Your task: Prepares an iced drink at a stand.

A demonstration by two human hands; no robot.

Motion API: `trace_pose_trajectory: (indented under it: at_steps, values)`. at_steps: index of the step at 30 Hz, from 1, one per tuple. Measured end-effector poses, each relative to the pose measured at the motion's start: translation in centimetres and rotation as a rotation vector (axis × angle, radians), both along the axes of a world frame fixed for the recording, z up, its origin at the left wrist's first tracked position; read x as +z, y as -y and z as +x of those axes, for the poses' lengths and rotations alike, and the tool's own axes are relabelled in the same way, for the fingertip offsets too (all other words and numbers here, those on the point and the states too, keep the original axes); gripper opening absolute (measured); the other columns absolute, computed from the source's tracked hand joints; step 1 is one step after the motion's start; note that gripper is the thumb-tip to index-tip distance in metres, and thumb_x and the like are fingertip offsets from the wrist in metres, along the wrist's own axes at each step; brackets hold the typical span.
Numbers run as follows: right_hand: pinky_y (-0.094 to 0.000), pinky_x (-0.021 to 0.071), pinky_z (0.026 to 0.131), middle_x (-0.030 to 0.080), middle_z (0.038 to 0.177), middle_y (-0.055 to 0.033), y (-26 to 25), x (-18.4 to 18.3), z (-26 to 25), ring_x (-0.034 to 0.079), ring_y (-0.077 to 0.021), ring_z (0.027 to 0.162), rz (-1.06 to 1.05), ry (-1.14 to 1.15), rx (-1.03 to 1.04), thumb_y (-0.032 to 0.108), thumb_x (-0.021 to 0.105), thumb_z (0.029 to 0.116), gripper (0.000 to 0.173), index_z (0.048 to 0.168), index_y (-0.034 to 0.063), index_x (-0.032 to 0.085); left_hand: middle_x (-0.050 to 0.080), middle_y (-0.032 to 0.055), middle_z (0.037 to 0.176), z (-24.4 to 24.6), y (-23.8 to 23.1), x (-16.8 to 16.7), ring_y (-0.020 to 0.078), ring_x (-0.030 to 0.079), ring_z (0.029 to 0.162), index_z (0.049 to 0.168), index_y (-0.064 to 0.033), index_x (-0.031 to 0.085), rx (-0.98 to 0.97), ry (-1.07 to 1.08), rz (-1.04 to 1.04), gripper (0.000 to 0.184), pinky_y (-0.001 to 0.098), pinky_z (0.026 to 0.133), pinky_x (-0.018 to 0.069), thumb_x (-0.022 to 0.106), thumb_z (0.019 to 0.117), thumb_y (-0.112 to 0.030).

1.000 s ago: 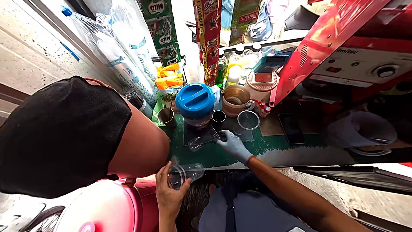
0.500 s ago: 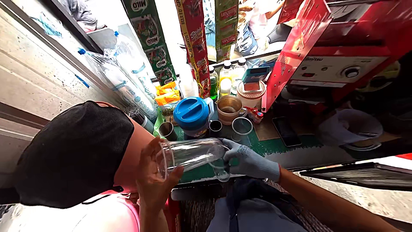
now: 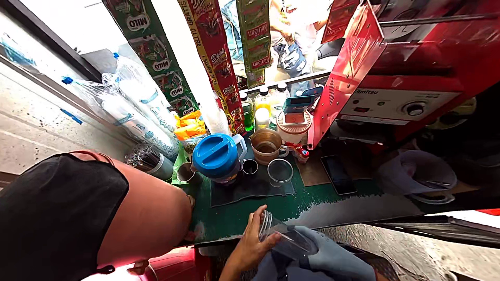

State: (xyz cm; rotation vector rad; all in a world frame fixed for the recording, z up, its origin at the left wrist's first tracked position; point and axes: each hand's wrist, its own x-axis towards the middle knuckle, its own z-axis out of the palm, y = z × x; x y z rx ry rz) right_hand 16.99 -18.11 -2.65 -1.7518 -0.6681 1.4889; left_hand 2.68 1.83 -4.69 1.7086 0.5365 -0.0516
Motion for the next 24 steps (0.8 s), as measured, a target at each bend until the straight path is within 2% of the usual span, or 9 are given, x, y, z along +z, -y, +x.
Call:
trace_pose_trajectory:
  at_steps: [3, 5, 8, 10, 13, 15, 18, 21, 24]
  values:
    - [-0.0375, 0.0602, 0.089, 0.071, 0.116, -0.0083, -1.6, 0.6, 4.6, 0.069, -0.0169, 0.103, 0.371, 0.178, -0.236, 0.040, 0.088, 0.0756, 0.077, 0.136, 0.0035, 0.055, 0.050, 0.0178, 0.148, 2.6, -0.4, 1.6, 0.0212, 0.055, 0.130, 0.156, -0.0008, 0.034, 0.229, 0.282, -0.016, 0.105, 0.0407, 0.105, 0.0519, 0.063, 0.0857, -0.074]
    - [-0.0389, 0.0545, 0.095, 0.068, 0.121, -0.0115, -5.0, 7.4, 8.8, 0.066, -0.0193, 0.107, 0.338, 0.375, -0.257, 0.035, 0.082, 0.0811, 0.067, 0.133, 0.0007, 0.057, 0.035, 0.0220, 0.159, 5.4, -2.5, 4.0, 0.0261, 0.047, 0.141, 0.160, 0.0037, 0.015, 0.314, 0.483, -0.035, 0.118, 0.0458, 0.111, 0.0485, 0.055, 0.0861, -0.080]
    - [-0.0512, 0.0598, 0.081, 0.071, 0.112, -0.0113, -10.1, 12.1, 15.4, 0.071, -0.0243, 0.094, 0.442, 0.887, -0.280, 0.038, 0.082, 0.0828, 0.057, 0.128, 0.0096, 0.063, 0.043, 0.0134, 0.157, 7.7, -4.7, 4.9, 0.0276, 0.053, 0.135, 0.161, -0.0093, 0.023, 0.490, 0.601, -0.087, 0.101, 0.0503, 0.107, 0.0507, 0.050, 0.0912, -0.077]
    - [-0.0607, 0.0544, 0.081, 0.068, 0.117, -0.0168, -14.6, 14.1, 19.5, 0.067, -0.0339, 0.099, 0.460, 1.168, -0.237, 0.041, 0.082, 0.0811, 0.060, 0.129, 0.0101, 0.064, 0.058, 0.0144, 0.141, 7.7, -5.1, 3.5, 0.0247, 0.064, 0.120, 0.149, -0.0027, 0.046, 0.612, 0.483, 0.030, 0.063, 0.0442, 0.096, 0.0584, 0.052, 0.1036, -0.046]
    - [-0.0699, 0.0475, 0.080, 0.066, 0.114, -0.0229, -23.6, 15.8, 23.6, 0.064, -0.0463, 0.105, 0.192, 1.410, -0.019, 0.041, 0.083, 0.0748, 0.061, 0.125, 0.0113, 0.064, 0.070, 0.0147, 0.119, 8.2, -5.3, -1.7, 0.0185, 0.071, 0.099, 0.131, -0.0012, 0.065, 0.589, 0.062, 0.363, 0.036, 0.0356, 0.087, 0.0602, 0.060, 0.1007, -0.020]
    - [-0.0728, 0.0459, 0.083, 0.065, 0.114, -0.0260, -29.5, 14.5, 25.1, 0.061, -0.0495, 0.110, 0.019, 1.431, 0.153, 0.036, 0.086, 0.0705, 0.065, 0.125, 0.0086, 0.063, 0.069, 0.0191, 0.120, 9.6, -5.6, -5.2, 0.0280, 0.070, 0.103, 0.141, -0.0043, 0.058, 0.450, -0.189, 0.529, 0.040, 0.0434, 0.093, 0.0570, 0.053, 0.1023, -0.014]
    - [-0.0748, 0.0451, 0.087, 0.059, 0.126, -0.0323, -35.2, 10.9, 26.5, 0.057, -0.0534, 0.119, -0.145, 1.419, 0.365, 0.035, 0.087, 0.0737, 0.075, 0.131, -0.0008, 0.056, 0.059, 0.0263, 0.134, 13.1, -6.9, -6.7, 0.0401, 0.068, 0.110, 0.162, -0.0159, 0.029, 0.256, -0.513, 0.674, 0.058, 0.0508, 0.095, 0.0553, 0.040, 0.1059, -0.006]
    - [-0.0728, 0.0457, 0.089, 0.059, 0.127, -0.0321, -36.1, 7.0, 27.4, 0.056, -0.0521, 0.121, -0.097, 1.443, 0.397, 0.044, 0.082, 0.0784, 0.070, 0.126, -0.0035, 0.060, 0.067, 0.0260, 0.121, 15.8, -8.1, -6.3, 0.0413, 0.069, 0.108, 0.166, -0.0168, 0.013, 0.224, -0.636, 0.701, 0.066, 0.0517, 0.092, 0.0554, 0.039, 0.1064, -0.005]
    - [-0.0648, 0.0441, 0.100, 0.061, 0.129, -0.0239, -34.3, 6.6, 24.7, 0.057, -0.0419, 0.124, 0.203, 1.293, 0.257, 0.043, 0.067, 0.0933, 0.056, 0.133, 0.0037, 0.062, 0.067, 0.0269, 0.120, 17.0, -8.9, -5.3, 0.0416, 0.066, 0.114, 0.160, -0.0009, 0.024, 0.242, -0.652, 0.656, 0.055, 0.0522, 0.094, 0.0544, 0.038, 0.1072, -0.007]
